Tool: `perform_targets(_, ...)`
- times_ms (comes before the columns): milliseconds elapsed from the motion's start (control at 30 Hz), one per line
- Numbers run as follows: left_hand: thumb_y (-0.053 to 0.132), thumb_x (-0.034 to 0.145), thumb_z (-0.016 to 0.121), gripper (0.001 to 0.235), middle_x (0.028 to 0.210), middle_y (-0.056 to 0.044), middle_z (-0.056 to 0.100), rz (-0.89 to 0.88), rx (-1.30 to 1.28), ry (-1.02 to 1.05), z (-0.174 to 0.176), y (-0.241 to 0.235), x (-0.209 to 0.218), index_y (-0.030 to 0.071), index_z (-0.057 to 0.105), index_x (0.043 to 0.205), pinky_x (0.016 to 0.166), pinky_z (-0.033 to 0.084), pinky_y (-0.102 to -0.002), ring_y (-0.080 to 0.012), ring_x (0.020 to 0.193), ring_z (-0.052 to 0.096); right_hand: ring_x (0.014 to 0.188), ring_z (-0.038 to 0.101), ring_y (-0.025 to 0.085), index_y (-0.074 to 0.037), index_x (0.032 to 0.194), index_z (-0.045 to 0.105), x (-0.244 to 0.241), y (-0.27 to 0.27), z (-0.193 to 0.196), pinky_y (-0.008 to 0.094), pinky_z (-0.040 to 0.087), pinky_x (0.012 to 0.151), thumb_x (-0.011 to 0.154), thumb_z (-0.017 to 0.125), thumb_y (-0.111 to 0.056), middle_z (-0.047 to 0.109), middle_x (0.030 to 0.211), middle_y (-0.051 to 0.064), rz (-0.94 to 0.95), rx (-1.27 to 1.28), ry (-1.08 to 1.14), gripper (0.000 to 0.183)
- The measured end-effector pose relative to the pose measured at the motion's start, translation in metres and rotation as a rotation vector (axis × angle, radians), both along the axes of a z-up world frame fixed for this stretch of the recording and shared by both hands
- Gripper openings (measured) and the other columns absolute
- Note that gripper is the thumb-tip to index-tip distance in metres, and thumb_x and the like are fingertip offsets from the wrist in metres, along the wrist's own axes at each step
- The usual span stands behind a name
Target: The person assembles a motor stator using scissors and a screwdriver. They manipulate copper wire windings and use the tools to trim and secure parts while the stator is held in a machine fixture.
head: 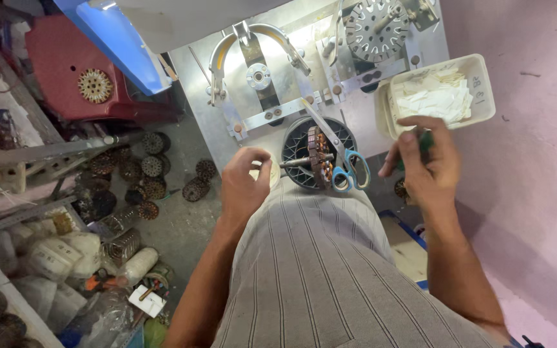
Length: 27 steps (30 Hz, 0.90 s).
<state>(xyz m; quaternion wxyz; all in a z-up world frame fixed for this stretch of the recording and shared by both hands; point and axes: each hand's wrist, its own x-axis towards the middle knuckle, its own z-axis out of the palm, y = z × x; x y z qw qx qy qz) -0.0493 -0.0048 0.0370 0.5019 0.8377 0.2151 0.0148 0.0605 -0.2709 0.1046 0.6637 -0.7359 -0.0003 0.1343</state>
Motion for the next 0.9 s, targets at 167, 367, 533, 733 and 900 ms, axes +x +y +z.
perform_targets(167, 0.002, 0.086, 0.062, 0.024, 0.098, -0.026, 0.070, -0.275, 0.256, 0.359, -0.042, 0.011, -0.022, 0.003, 0.071, 0.109, 0.085, 0.052, -0.051, -0.0448, 0.094, 0.068, 0.074, 0.070, 0.027, -0.007, 0.110, 0.072, -0.005, -0.001, -0.037, 0.038, 0.054, 0.066, 0.093, 0.067, -0.017, 0.074, 0.089, 0.013, 0.466, -0.631, -0.066, 0.020)
perform_targets(367, 0.006, 0.079, 0.068, 0.014, 0.095, -0.025, 0.067, -0.272, 0.458, 0.110, -0.107, 0.002, -0.019, -0.003, 0.065, 0.090, 0.070, 0.052, -0.054, -0.0463, 0.079, 0.067, 0.081, 0.071, 0.038, -0.008, 0.098, 0.069, -0.012, 0.023, -0.032, 0.049, 0.054, 0.071, 0.087, 0.073, -0.030, 0.072, 0.092, 0.014, 0.596, -0.972, -0.075, 0.025)
perform_targets(533, 0.005, 0.079, 0.068, 0.008, 0.091, -0.022, 0.068, -0.319, 0.477, 0.206, -0.119, 0.001, -0.022, 0.000, 0.068, 0.085, 0.070, 0.054, -0.053, -0.0438, 0.079, 0.068, 0.080, 0.068, 0.041, -0.007, 0.093, 0.064, -0.007, 0.031, -0.027, 0.052, 0.053, 0.069, 0.087, 0.074, -0.031, 0.070, 0.091, 0.015, 0.619, -1.009, -0.115, 0.027)
perform_targets(733, 0.009, 0.076, 0.068, 0.010, 0.088, -0.020, 0.069, -0.328, 0.506, 0.127, -0.123, 0.009, -0.022, 0.001, 0.069, 0.083, 0.068, 0.055, -0.050, -0.0401, 0.078, 0.069, 0.080, 0.068, 0.042, -0.006, 0.092, 0.063, -0.014, 0.039, -0.033, 0.052, 0.052, 0.068, 0.087, 0.074, -0.032, 0.068, 0.089, 0.017, 0.548, -1.050, -0.075, 0.028)
perform_targets(900, 0.009, 0.072, 0.067, 0.010, 0.084, -0.021, 0.071, -0.373, 0.536, 0.158, -0.133, 0.014, -0.013, 0.001, 0.071, 0.078, 0.068, 0.057, -0.048, -0.0385, 0.077, 0.070, 0.079, 0.067, 0.042, -0.004, 0.094, 0.061, -0.022, 0.057, -0.032, 0.052, 0.052, 0.064, 0.088, 0.071, -0.026, 0.067, 0.090, 0.018, 0.512, -1.127, -0.182, 0.025)
